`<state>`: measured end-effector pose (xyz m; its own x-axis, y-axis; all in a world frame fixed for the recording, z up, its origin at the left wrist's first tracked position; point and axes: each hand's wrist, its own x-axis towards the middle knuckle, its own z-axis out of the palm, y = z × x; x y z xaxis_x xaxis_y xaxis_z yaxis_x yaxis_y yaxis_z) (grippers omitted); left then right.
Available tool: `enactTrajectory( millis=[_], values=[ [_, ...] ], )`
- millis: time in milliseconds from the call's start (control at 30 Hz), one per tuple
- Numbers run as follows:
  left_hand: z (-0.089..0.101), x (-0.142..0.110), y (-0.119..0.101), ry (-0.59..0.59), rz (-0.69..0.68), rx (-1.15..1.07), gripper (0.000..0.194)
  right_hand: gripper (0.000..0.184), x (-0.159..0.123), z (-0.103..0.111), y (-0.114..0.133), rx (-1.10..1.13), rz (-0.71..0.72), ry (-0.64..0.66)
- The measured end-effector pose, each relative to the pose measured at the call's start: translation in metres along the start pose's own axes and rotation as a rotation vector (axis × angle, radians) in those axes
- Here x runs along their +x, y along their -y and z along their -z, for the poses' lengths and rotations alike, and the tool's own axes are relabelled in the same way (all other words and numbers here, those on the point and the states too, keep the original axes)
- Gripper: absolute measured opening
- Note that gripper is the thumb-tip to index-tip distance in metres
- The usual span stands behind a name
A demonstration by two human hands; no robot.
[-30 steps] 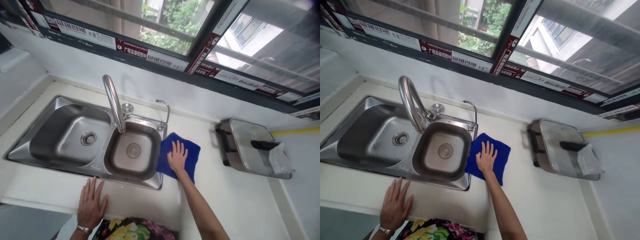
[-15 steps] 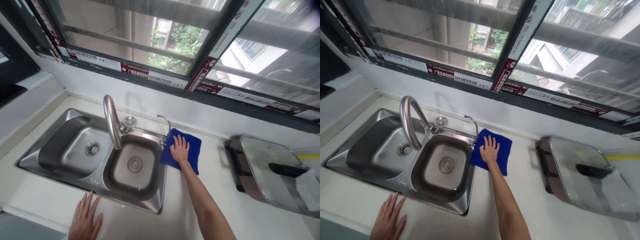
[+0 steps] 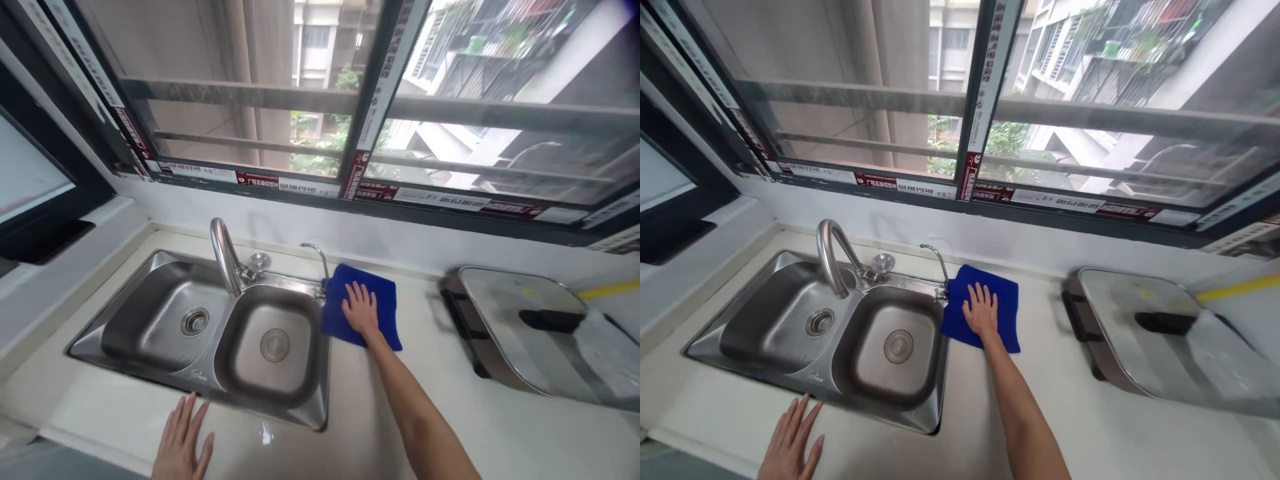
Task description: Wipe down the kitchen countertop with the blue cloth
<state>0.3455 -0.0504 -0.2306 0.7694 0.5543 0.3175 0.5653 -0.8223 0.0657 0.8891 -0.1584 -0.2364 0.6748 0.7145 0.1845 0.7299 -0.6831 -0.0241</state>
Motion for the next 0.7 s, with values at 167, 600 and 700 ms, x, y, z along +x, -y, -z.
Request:
enactTrajectory(
  millis=[167, 600, 700],
  values=[
    [-0.009, -0.001, 0.002, -0.038, -0.002, -0.041, 0.079, 0.057, -0.085, 0.020, -0.007, -0.026, 0.096, 0.009],
    [-0.013, 0.000, -0.006, -0.079, 0.034, -0.137, 0.066, 0.064, -0.304, 0.066, -0.044, -0.024, 0.237, 0.092],
    [-0.014, 0.002, -0.005, -0.075, 0.034, -0.154, 0.063, 0.065, -0.335, 0.073, -0.065, -0.066, 0.149, 0.087]
  ],
)
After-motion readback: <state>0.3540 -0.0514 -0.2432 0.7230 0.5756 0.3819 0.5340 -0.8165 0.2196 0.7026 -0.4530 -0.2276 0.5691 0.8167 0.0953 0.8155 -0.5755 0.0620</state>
